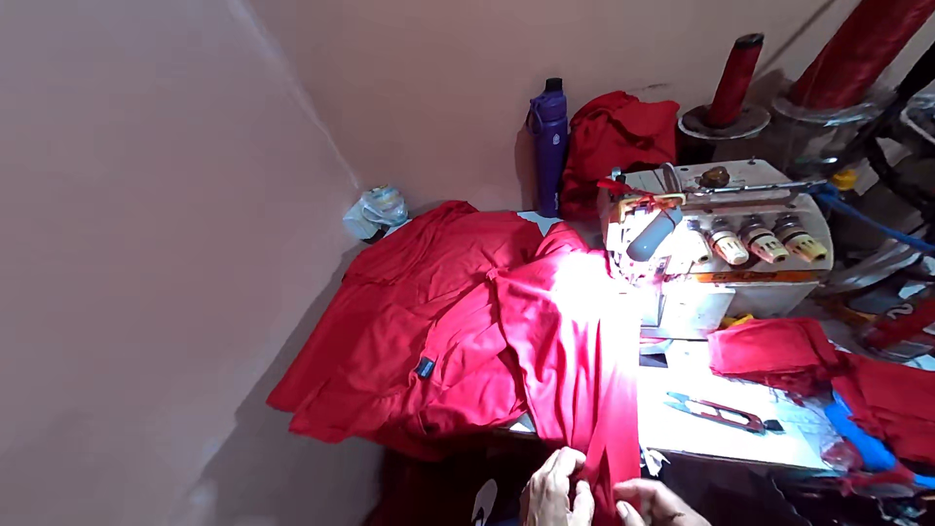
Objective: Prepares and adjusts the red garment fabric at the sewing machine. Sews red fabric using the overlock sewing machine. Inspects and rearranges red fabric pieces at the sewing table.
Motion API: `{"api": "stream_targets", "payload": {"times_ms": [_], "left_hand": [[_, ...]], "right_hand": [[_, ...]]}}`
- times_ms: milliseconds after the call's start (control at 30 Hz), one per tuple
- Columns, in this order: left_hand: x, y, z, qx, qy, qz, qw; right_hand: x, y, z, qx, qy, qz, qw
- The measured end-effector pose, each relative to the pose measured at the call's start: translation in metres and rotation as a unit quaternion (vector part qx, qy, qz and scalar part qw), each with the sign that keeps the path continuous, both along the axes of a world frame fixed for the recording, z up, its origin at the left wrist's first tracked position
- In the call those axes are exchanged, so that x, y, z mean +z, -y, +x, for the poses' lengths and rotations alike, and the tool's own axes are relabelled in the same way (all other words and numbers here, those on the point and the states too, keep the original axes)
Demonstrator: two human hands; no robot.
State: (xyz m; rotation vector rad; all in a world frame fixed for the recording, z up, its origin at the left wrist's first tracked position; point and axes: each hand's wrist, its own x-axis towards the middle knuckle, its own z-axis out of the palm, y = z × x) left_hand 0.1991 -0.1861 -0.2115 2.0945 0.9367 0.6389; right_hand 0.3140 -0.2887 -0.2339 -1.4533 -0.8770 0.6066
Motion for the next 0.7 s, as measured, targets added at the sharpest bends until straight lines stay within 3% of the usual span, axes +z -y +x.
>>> {"api": "stream_targets", "payload": {"times_ms": [200, 400, 467, 567, 700], "left_hand": [[-0.010, 0.019, -0.022, 0.057, 0.127, -0.145, 0.980], [-0.024, 0.026, -0.056, -0.018, 0.108, -0.112, 0.988], [-0.034, 0.031, -0.064, -0.032, 0.149, -0.079, 0.985], [-0.040, 0.041, -0.073, -0.053, 0.232, -0.062, 0.969], [-0.030, 0.048, -0.079, -0.098, 0.252, 0.005, 0.963]], "right_hand": [[0.009, 0.009, -0.003, -0.007, -0.130, -0.044, 0.991], [-0.011, 0.023, -0.007, 0.050, -0.066, -0.090, 0.992], [-0.015, 0.027, -0.007, 0.060, -0.057, -0.083, 0.993], [-0.014, 0.033, -0.010, 0.088, -0.102, -0.075, 0.988], [-0.003, 0.040, -0.021, 0.110, -0.154, -0.092, 0.978]]}}
